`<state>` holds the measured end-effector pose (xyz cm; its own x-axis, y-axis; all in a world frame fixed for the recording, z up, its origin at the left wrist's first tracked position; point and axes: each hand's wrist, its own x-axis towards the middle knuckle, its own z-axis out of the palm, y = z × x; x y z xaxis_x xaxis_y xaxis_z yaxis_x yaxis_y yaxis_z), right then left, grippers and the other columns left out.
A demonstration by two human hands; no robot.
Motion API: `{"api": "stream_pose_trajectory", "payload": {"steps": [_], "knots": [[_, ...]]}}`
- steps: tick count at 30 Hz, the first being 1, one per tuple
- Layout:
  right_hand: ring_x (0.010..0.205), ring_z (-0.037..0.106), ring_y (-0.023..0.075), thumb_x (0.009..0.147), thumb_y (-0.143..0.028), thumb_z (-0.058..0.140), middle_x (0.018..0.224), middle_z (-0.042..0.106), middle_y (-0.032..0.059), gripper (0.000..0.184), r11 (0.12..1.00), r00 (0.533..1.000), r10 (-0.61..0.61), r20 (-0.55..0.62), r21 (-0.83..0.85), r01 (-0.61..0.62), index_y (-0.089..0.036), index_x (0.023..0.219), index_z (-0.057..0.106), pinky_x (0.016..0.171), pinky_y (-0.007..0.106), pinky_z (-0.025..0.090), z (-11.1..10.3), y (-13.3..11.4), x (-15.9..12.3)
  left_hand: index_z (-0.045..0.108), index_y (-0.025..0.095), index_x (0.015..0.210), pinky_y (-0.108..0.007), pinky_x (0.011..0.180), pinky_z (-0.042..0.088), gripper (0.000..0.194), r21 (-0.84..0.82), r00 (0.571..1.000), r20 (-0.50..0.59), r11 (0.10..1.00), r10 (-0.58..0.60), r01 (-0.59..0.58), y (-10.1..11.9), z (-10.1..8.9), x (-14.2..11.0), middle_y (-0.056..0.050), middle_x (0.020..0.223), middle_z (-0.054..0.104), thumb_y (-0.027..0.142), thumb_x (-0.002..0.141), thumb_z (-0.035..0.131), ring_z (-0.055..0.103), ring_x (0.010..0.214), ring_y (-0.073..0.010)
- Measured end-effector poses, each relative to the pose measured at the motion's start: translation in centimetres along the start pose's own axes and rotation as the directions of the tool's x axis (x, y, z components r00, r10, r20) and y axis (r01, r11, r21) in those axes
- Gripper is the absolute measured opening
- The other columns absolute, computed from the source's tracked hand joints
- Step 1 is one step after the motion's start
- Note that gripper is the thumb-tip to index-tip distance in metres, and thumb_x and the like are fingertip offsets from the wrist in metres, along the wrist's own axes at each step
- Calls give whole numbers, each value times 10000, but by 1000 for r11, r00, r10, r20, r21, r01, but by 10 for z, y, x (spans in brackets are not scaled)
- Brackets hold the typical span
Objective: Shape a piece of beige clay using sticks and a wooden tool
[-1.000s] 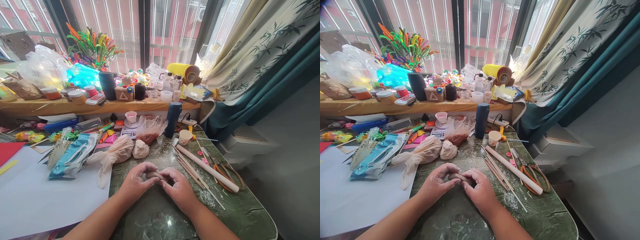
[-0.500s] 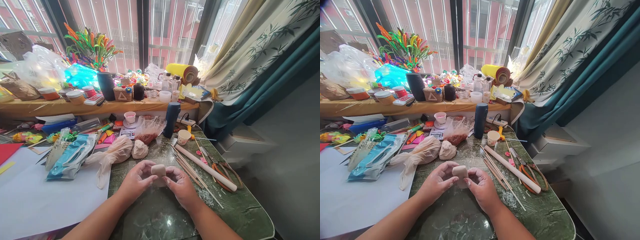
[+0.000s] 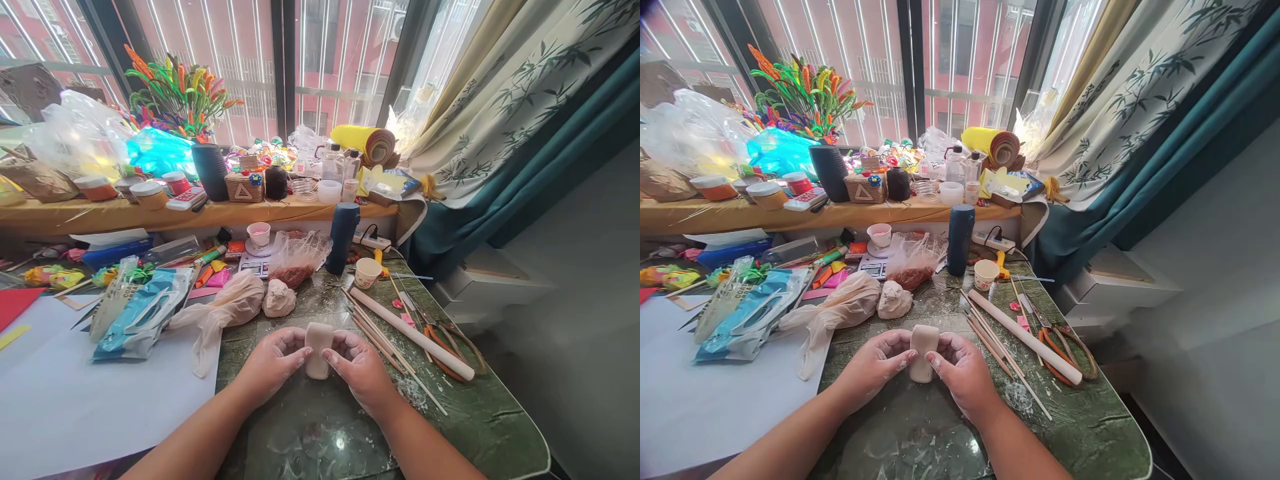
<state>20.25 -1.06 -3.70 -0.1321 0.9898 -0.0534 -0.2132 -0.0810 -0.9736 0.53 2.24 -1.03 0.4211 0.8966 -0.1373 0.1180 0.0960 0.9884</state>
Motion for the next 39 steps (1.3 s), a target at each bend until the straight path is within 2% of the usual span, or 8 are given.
{"api": "stream_pose_trajectory", "payload": {"steps": [11, 15, 18, 21, 25, 31, 35, 39], "knots": [[865, 682, 233, 802, -534, 811, 903, 741, 59, 366, 998, 999, -46, -10, -46, 45, -208, 943, 723, 798, 360, 554, -2, 8, 0, 709, 182, 880, -294, 735, 512, 230, -4, 1000, -21, 1000, -23, 23, -1, 0, 0, -33, 839, 738, 392, 797, 755, 675, 814, -219], [895, 680, 246, 795, -515, 819, 955, 740, 65, 384, 998, 996, -68, -50, 0, 68, -227, 1028, 717, 821, 387, 559, 1, 11, -1, 722, 185, 960, -315, 790, 526, 294, -70, 999, -25, 997, -35, 33, 0, 2, -2, -56, 954, 758, 409, 782, 791, 686, 909, -240], [913, 666, 249, 808, -494, 807, 975, 724, 63, 356, 995, 992, -103, -76, -1, 103, -239, 1042, 721, 847, 397, 551, 1, 12, 0, 697, 196, 1095, -335, 804, 551, 434, -234, 995, 52, 967, -91, 100, 1, 3, -5, -88, 1085, 742, 448, 768, 830, 689, 987, -259], [880, 637, 227, 869, -455, 745, 949, 677, 52, 245, 981, 984, -178, -17, -82, 176, -244, 992, 746, 828, 366, 538, 0, 8, 0, 661, 186, 1165, -348, 778, 569, 552, -396, 956, 207, 876, -207, 275, 4, 4, -6, -116, 1056, 734, 618, 828, 734, 715, 908, -242], [914, 626, 216, 930, -375, 656, 996, 647, 55, 171, 952, 973, -212, 90, -206, 226, -260, 988, 769, 820, 332, 530, 0, 0, -2, 691, 140, 1092, -333, 782, 562, 617, -419, 918, 276, 824, -285, 382, 8, 3, -7, -131, 975, 733, 699, 833, 674, 718, 853, -228], [1110, 624, 245, 916, -325, 610, 1151, 654, 70, 196, 949, 966, -237, 104, -187, 253, -267, 1013, 769, 976, 374, 509, -4, -2, -5, 702, 160, 1006, -338, 844, 554, 436, -391, 937, 230, 856, -264, 338, 5, -1, -5, -98, 978, 727, 458, 731, 860, 709, 941, -241], [1064, 656, 251, 911, -407, 660, 1143, 694, 69, 276, 988, 988, -148, 44, -43, 150, -281, 1149, 720, 945, 396, 539, -3, 3, -6, 712, 159, 1020, -333, 803, 557, 493, -286, 970, 151, 930, -192, 229, -4, -2, 0, -84, 977, 732, 449, 670, 903, 699, 915, -243], [1007, 686, 253, 828, -406, 810, 1048, 740, 70, 398, 999, 999, -48, 24, 2, 48, -263, 1180, 690, 925, 410, 548, 1, 8, -4, 723, 167, 1094, -354, 823, 552, 484, -143, 992, 54, 982, -113, 120, -9, -1, 2, -99, 1061, 755, 434, 718, 868, 697, 959, -267]]}}
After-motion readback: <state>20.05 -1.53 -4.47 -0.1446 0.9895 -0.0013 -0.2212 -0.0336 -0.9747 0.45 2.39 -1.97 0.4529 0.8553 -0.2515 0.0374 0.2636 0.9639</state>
